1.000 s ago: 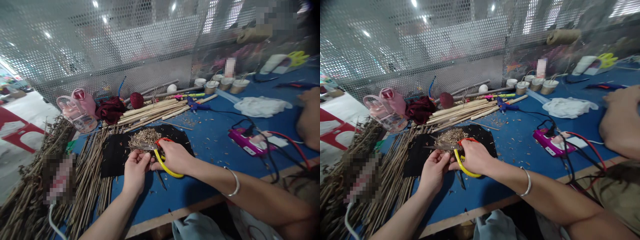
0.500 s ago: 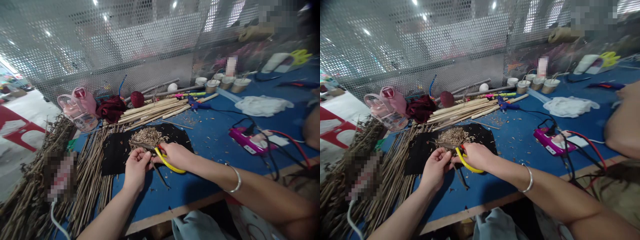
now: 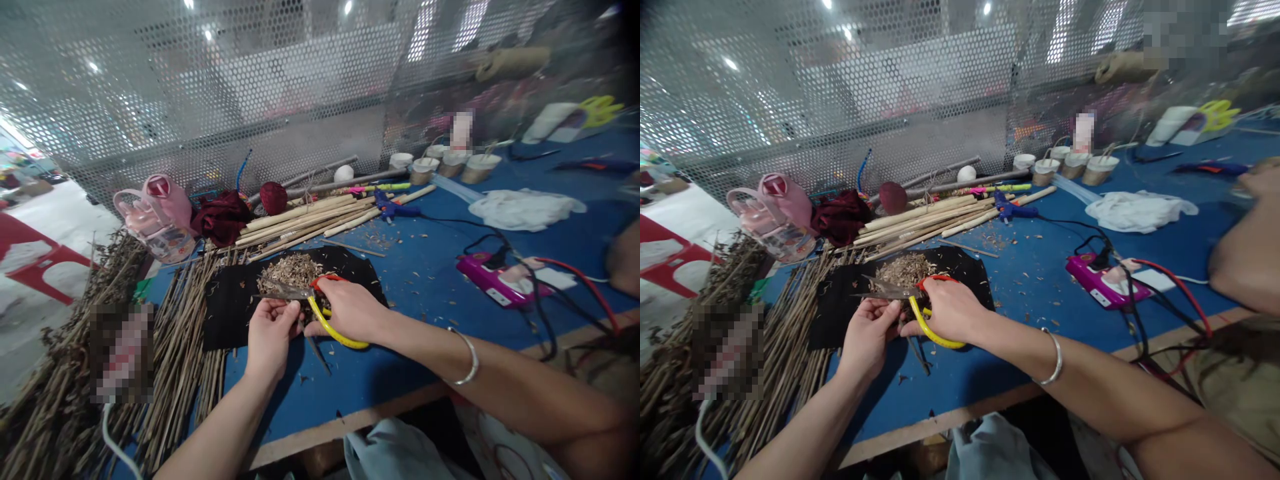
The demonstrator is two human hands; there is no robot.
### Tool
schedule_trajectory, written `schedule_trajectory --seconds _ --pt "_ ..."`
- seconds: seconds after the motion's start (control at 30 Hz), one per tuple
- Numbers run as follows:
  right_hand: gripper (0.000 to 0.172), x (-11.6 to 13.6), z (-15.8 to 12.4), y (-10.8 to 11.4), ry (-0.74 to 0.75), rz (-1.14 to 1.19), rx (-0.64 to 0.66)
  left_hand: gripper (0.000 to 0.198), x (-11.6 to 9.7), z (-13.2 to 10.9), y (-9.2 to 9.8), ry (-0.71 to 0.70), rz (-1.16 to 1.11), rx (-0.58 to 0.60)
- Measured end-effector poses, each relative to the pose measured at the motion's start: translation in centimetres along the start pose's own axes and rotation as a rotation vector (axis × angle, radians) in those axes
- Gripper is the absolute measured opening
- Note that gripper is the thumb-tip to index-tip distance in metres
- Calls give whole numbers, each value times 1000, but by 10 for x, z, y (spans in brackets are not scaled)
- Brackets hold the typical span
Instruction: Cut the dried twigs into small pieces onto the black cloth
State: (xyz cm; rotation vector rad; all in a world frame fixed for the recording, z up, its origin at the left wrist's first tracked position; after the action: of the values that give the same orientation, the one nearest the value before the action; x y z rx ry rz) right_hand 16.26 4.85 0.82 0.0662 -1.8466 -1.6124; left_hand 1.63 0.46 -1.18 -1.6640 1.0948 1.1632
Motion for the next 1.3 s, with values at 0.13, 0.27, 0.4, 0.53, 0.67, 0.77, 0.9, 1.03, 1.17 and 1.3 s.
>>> schedule_trajectory --seconds 0.13,0.27,0.4,0.53,0.67,0.77,0.9,1.03,1.17,1.3 --pt "64 1 -1 -4 -41 17 49 38 0 0 0 -11 -17 0" --pt "65 -1 -1 -6 -62 25 56 39 1 1 1 4 -40 -3" --pt "63 -5 3 -9 -59 45 72 39 1 1 1 45 -49 -13" --pt "58 -8 6 -6 -39 41 85 37 -1 1 1 57 -62 -16" --pt "65 -6 3 2 -35 0 40 33 -2 1 0 25 -127 4" --pt "67 -3 1 5 2 15 36 31 -1 1 0 23 -120 18" --pt "66 -1 0 4 55 22 14 32 0 1 0 19 -91 17" --pt "67 0 1 1 14 0 43 33 0 1 -1 22 -75 18" --pt "65 0 0 1 -34 0 59 34 2 2 -1 14 -89 -10" --pt "64 -2 1 0 -35 25 61 34 4 3 0 22 -82 -34"
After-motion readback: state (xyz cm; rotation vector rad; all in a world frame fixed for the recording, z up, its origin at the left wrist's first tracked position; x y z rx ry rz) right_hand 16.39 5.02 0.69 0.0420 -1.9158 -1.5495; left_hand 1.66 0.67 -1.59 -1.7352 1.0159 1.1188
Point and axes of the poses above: each hand's wrist, its own z-axis towards the middle knuckle, its own y-axis out of the back of the hand, x = y × z, the point moved 1 cm from there along z, towards the middle knuckle, and after that the axes turned 7 degrees about z, right-handed, at the moved point
